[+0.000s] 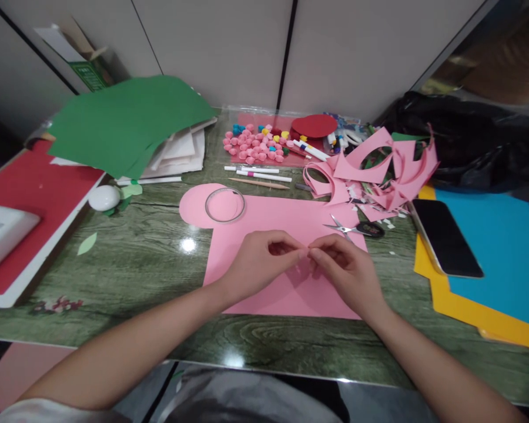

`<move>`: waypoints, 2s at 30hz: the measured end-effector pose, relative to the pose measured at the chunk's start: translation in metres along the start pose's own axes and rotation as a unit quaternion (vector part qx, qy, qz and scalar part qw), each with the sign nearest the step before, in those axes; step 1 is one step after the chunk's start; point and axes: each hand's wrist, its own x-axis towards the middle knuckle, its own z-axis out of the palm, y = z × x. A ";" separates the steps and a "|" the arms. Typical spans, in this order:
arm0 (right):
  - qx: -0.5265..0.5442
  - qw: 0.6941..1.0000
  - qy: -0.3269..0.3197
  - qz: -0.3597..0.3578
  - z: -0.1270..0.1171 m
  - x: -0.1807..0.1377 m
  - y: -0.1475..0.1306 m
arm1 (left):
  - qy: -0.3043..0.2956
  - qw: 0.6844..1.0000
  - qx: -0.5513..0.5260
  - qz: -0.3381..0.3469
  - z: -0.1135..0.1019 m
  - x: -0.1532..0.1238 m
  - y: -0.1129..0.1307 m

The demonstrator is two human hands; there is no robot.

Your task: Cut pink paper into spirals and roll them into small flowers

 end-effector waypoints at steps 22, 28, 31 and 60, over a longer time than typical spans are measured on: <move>-0.008 1.000 -0.012 -0.017 -0.003 -0.001 0.002 | 0.007 1.000 -0.011 -0.006 0.000 -0.003 0.004; -0.005 1.000 -0.012 -0.025 -0.004 -0.001 0.002 | 0.006 1.000 -0.006 -0.007 0.000 -0.002 0.005; -0.003 1.000 -0.014 -0.024 -0.004 -0.001 0.003 | 0.010 1.000 0.001 -0.004 0.000 -0.002 0.005; -0.030 0.998 -0.022 -0.056 -0.007 0.000 0.001 | -0.025 0.999 -0.034 0.003 0.002 -0.003 0.003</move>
